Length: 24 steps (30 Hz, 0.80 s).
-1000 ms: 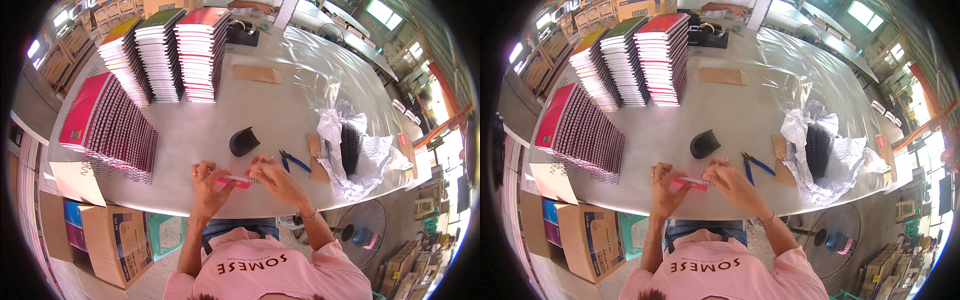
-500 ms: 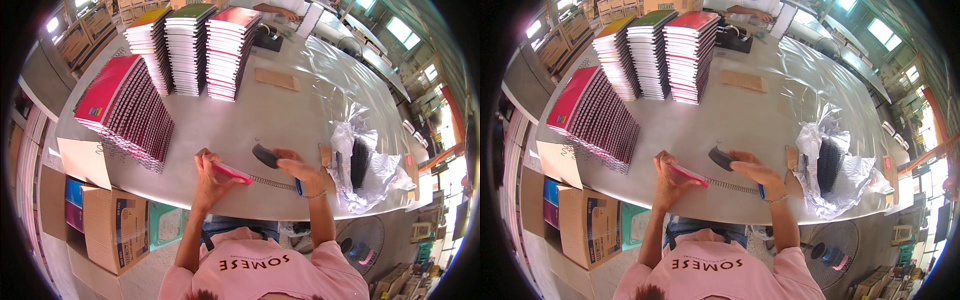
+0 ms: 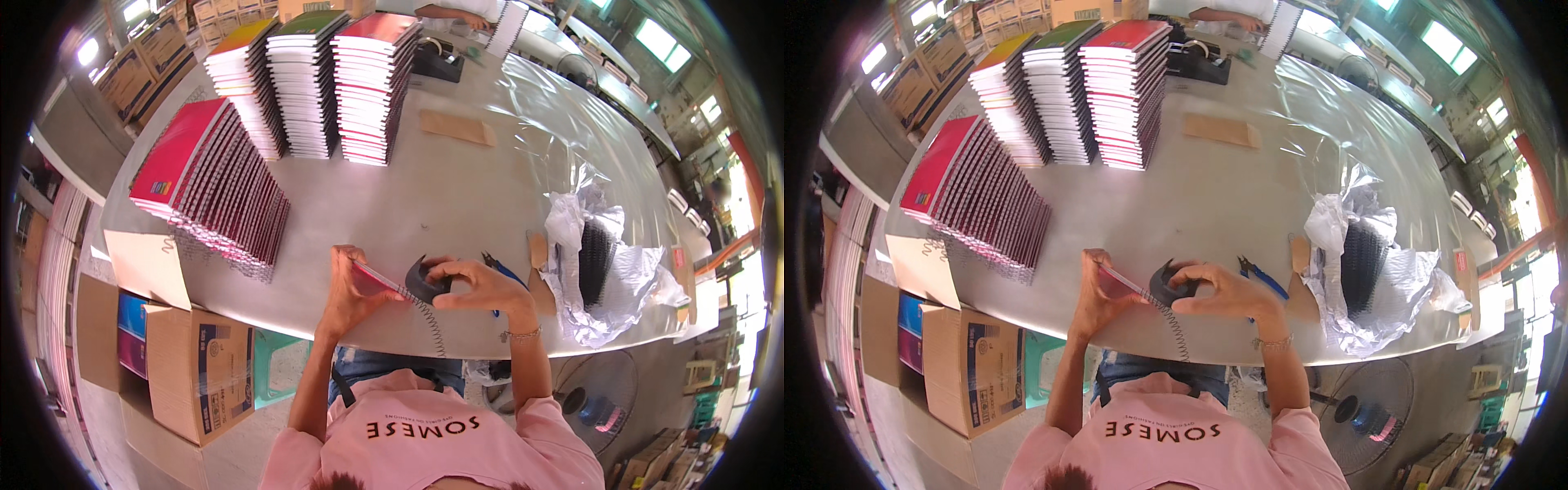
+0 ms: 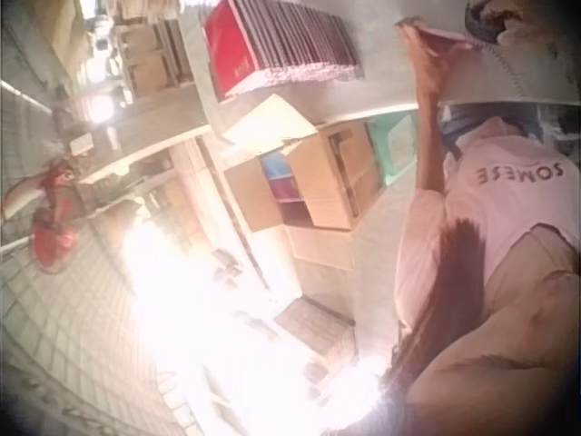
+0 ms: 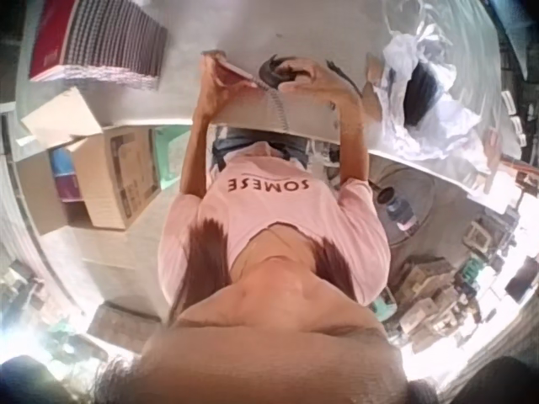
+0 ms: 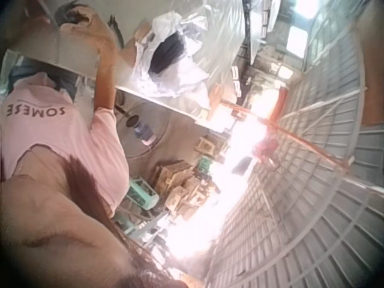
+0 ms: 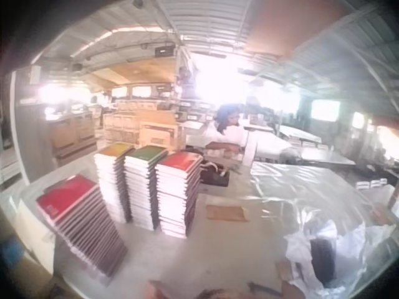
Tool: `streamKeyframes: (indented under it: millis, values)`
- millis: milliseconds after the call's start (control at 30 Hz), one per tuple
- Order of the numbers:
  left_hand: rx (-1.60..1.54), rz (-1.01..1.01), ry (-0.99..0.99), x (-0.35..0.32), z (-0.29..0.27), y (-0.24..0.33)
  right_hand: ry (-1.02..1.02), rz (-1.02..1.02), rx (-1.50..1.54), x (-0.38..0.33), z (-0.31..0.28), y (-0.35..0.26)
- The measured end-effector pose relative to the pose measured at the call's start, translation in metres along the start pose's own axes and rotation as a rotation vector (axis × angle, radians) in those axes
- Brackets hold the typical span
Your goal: The person trims and crimps the ends of spiral wire bindings on a stack of notebooks using pliers.
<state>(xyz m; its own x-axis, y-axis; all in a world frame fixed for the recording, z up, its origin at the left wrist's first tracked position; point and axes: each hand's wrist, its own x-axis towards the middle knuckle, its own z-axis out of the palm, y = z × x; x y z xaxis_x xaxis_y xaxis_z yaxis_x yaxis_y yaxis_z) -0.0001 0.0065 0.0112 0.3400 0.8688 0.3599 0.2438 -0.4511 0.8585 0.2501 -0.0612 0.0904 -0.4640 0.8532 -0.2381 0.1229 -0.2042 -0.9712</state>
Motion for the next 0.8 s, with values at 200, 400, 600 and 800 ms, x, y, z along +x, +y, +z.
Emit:
streamKeyframes:
  millis: [200,400,600,800]
  values:
    - [-0.008,0.037,-0.055,-0.001,0.0,-0.006,-0.01,-0.123,-0.268,-0.003,0.016,-0.029]
    - [-0.104,0.024,-0.041,-0.003,0.001,-0.001,-0.003,-0.006,0.086,0.002,0.006,-0.009]
    - [-0.11,-0.03,-0.096,-0.007,0.004,-0.013,-0.097,-0.102,-0.167,-0.004,0.02,-0.025]
    - [-0.123,0.033,-0.09,-0.005,0.002,-0.006,0.254,0.065,-0.227,0.0,0.018,0.001]
